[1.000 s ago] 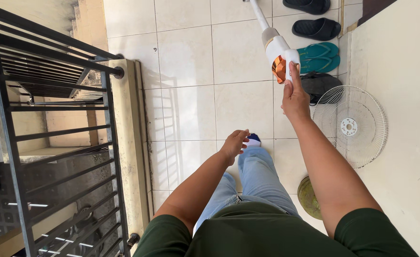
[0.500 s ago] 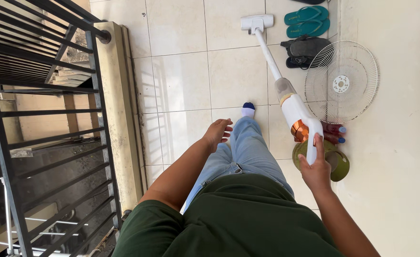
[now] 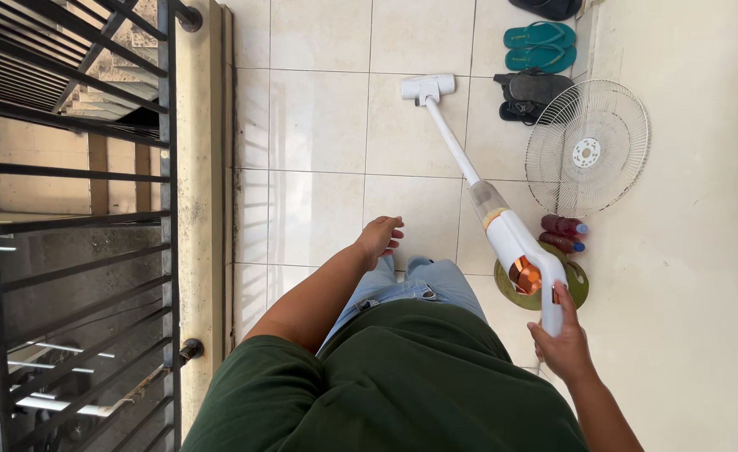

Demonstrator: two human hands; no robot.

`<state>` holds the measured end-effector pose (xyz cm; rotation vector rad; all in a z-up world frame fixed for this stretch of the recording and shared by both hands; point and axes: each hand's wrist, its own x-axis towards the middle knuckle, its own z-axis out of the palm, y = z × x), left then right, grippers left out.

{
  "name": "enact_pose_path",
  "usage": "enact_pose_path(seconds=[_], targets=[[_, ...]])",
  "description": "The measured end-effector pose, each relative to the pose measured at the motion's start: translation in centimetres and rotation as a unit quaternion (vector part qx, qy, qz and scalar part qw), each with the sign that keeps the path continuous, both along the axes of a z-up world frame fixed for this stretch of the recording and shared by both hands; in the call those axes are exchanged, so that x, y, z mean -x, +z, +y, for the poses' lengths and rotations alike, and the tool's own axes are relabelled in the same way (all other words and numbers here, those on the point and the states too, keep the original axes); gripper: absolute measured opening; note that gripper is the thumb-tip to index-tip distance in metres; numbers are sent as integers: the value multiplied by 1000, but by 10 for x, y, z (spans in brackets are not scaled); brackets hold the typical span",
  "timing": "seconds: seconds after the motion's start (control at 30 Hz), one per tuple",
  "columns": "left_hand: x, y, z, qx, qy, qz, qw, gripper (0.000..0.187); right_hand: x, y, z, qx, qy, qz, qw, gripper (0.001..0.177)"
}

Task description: The person uses a cordless stick vacuum to clean a tiled floor in a hallway or landing area. They move the vacuum back and forth across the floor, navigating around a fan, several pairs of shoes, and a water dispenser.

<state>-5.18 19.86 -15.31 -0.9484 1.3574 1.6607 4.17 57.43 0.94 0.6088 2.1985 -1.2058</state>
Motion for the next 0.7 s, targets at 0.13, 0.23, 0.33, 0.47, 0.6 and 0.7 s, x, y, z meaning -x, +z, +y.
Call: enact_pose_path(seconds=[0.13, 0.23, 0.33, 0.47, 0.6, 0.7], targets=[[-12, 5, 17, 22, 25, 8, 999, 37, 85, -18, -37, 41, 89, 92, 991, 100], [-26, 8, 30, 29, 46, 6, 998, 38, 115, -18, -59, 46, 118, 94, 987, 100], [-45, 2, 50, 23, 61, -2, 998, 38, 100, -8, -49, 22, 165, 88, 982, 99], [-66, -13, 78, 9, 83, -18, 996, 38, 34, 11, 3, -83, 210, -4, 974, 93], [-85, -25, 92, 9, 105, -18, 994, 38, -23, 32, 60, -61, 273, 40, 959, 89], [-91, -28, 97, 14, 125, -16, 992, 38, -23, 28, 69, -34, 310, 88, 946, 89]])
